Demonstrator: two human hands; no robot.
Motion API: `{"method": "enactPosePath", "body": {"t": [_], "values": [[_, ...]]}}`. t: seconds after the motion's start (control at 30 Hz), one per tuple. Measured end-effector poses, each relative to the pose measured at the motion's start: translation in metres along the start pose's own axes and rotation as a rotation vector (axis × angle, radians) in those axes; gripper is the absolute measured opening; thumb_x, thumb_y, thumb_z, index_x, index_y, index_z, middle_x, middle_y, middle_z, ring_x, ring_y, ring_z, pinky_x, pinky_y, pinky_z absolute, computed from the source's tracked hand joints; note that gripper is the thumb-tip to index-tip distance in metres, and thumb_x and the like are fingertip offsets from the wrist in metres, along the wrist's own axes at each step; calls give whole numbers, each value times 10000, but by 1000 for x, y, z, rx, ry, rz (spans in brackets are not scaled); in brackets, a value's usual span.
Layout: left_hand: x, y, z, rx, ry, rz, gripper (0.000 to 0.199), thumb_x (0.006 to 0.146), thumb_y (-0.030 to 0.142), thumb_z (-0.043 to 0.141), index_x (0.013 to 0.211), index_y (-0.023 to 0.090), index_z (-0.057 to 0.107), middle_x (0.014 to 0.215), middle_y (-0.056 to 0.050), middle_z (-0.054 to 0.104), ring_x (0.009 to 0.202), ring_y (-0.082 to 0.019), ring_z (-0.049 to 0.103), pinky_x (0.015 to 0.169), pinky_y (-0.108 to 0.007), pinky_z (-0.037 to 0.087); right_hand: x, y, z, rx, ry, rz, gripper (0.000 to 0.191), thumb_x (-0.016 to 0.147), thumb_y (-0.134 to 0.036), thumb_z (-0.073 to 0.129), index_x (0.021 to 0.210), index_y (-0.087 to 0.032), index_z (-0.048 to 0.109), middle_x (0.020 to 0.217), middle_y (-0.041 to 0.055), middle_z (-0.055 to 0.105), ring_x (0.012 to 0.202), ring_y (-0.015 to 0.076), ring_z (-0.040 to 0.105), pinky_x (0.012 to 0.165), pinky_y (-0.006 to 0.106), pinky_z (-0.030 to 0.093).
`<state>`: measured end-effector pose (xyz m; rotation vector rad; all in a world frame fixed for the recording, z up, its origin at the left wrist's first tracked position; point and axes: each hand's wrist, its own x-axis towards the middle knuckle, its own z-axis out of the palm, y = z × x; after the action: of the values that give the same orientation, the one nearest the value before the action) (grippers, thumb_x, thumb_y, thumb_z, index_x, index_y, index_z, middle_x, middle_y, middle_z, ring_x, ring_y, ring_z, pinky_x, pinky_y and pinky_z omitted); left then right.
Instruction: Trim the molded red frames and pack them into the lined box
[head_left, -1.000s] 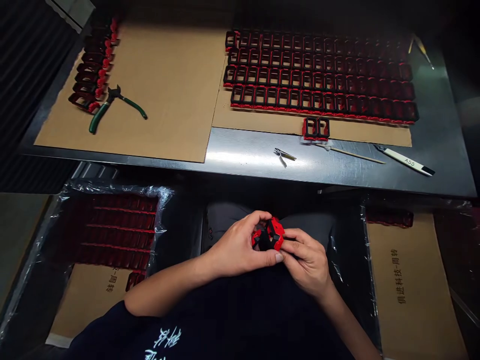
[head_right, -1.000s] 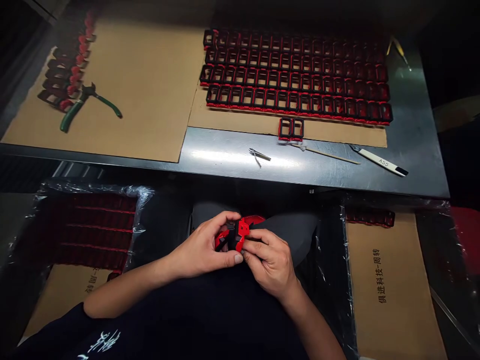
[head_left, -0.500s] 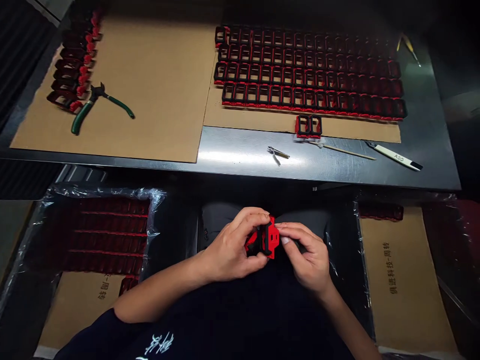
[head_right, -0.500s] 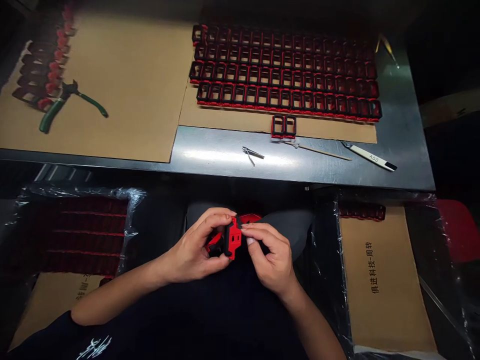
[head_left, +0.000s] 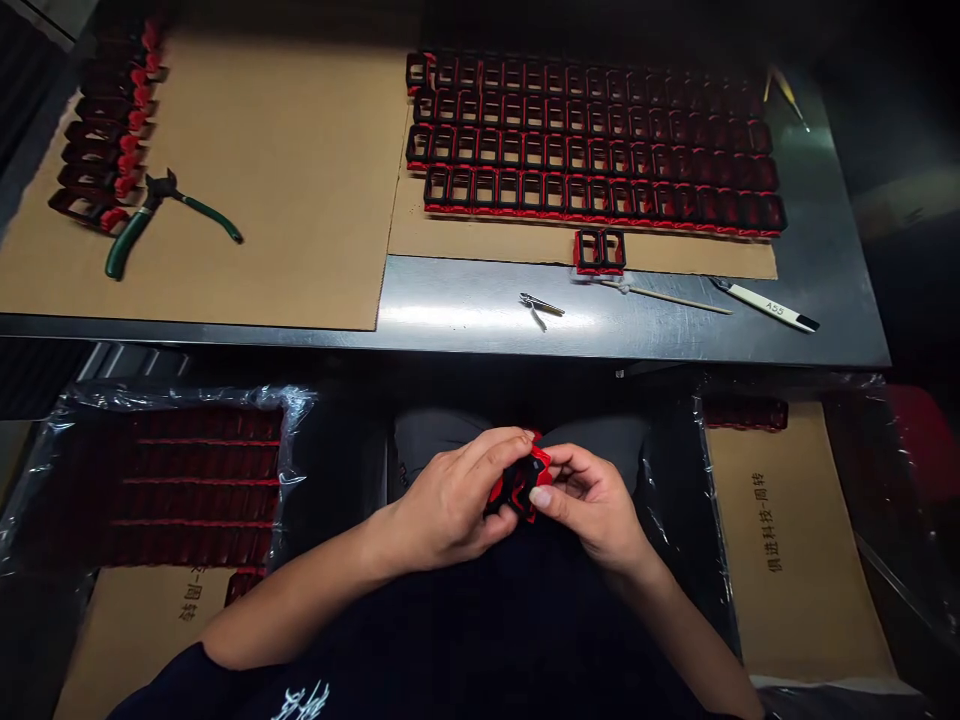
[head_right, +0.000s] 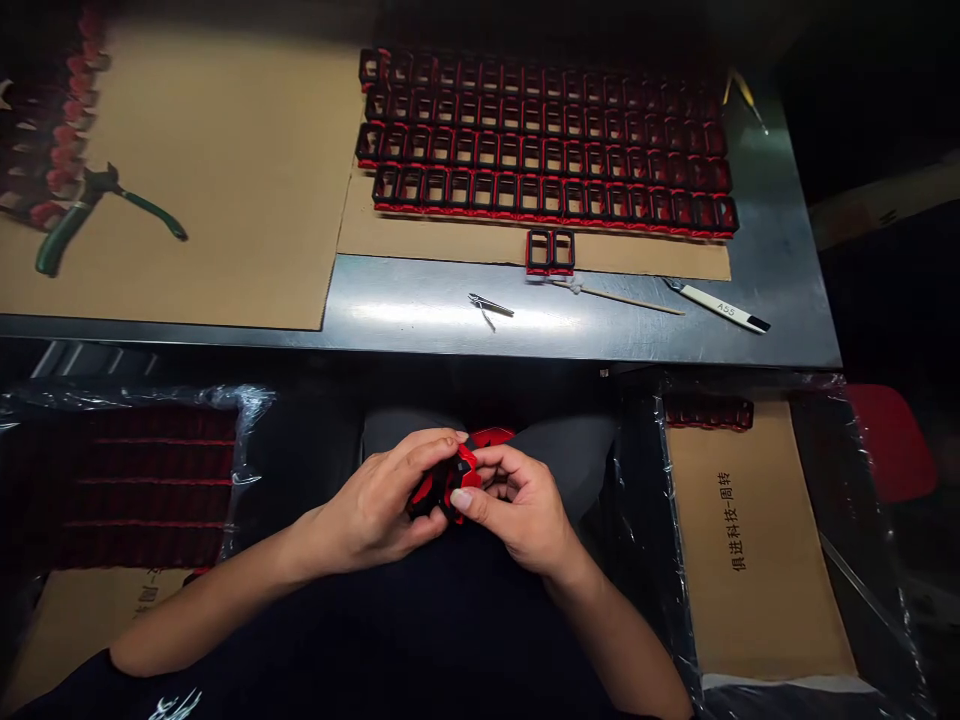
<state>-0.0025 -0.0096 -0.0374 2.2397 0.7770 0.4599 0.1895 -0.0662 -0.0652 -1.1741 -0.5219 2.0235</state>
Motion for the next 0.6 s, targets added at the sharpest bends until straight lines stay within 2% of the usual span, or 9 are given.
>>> {"method": "enactPosePath", "body": {"t": [0.13, 0.27, 0.4, 0.6], "values": [[2, 1, -4, -20, 13, 19, 697, 823, 162, 638, 1451, 96, 341, 1282, -196, 580, 1224, -226, 576, 955, -321, 562, 3, 4, -4, 147, -28, 64, 590, 681, -480, 774, 979, -56, 491, 829, 36, 627, 665, 9, 617, 635, 115, 556], [8, 4, -9, -147, 31, -19, 779, 798, 218, 712, 1469, 108, 333, 1261, -174, 586, 1202, -196, 578, 1008, -292, 522, 4, 10, -11, 274, -111, 140, 664, 672, -534, 767, 1014, -82, 423, 793, 26, 618, 658, 59, 639, 628, 167, 567], [11, 6, -12, -252, 6, -44, 848, 791, 194, 723, 1511, 128, 280, 1300, -166, 555, 1139, -159, 599, 965, -244, 522, 5, 16, -14, 340, -183, 130, 629, 712, -513, 742, 1031, -90, 402, 777, 2, 590, 662, 40, 630, 636, 175, 575], [7, 2, -15, -149, -70, 43, 883, 818, 158, 652, 1576, 127, 201, 1361, -196, 549, 1272, -243, 562, 1041, -358, 513, 6, 21, -17, 366, -286, 68, 545, 757, -438, 715, 1015, -105, 369, 789, -26, 580, 658, 44, 640, 631, 191, 582]]}}
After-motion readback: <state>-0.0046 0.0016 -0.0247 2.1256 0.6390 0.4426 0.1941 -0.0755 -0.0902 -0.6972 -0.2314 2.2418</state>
